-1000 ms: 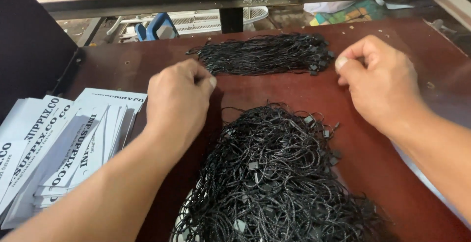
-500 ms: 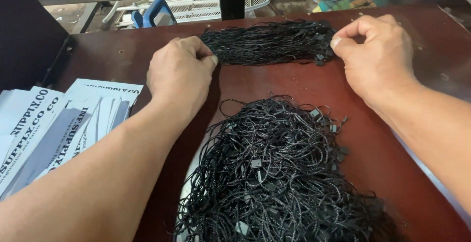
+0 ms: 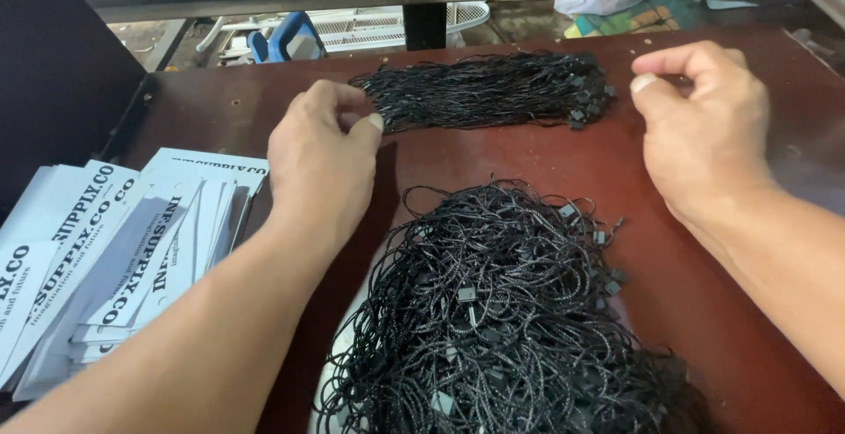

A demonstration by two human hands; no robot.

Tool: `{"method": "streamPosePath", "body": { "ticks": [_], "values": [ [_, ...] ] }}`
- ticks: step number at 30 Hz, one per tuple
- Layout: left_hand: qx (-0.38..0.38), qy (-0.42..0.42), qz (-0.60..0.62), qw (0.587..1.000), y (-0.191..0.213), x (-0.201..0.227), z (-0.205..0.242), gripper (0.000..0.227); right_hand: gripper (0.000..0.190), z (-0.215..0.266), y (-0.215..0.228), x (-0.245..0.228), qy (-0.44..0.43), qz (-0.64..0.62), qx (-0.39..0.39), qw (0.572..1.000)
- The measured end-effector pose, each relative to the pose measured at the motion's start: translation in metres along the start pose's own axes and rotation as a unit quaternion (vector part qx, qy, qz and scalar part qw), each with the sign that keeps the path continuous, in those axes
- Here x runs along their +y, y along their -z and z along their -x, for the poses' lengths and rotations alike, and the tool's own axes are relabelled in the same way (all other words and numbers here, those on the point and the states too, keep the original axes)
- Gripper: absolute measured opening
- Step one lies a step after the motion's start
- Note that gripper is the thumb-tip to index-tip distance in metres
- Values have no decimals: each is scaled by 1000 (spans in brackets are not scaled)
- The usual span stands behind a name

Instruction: Untangling and organizing black garment seal strings from a pile into a neat row on a table.

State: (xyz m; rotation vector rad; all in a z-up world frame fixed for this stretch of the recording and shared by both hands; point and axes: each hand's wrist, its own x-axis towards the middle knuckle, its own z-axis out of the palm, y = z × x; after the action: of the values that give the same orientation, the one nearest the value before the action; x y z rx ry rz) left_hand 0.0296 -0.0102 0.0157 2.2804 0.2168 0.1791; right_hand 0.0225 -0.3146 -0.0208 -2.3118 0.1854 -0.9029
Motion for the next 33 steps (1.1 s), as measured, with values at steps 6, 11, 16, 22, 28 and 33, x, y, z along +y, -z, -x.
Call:
{"method": "streamPosePath", "body": {
  "ticks": [6,11,16,22,28,33],
  "values": [
    [-40,-18,60,997,-2,12,50,17,17,50,33,-76,32,-15,-212,977],
    [-90,-41,-41,994,-3,8,58,18,17,69,32,-57,159,33,-280,946],
    [-78,-80,-43,993,-7,2,58,17,25,71,38,-63,109,10,-261,959],
    [-72,-89,-48,992,-8,1,58,17,6,71,36,-55,168,35,-270,948],
    [-65,-84,-46,993,-8,3,59,17,11,72,43,-65,-3,72,-254,964],
    [-69,-74,-59,993,-9,3,58,18,18,73,44,-69,17,45,-215,976]
  ]
}}
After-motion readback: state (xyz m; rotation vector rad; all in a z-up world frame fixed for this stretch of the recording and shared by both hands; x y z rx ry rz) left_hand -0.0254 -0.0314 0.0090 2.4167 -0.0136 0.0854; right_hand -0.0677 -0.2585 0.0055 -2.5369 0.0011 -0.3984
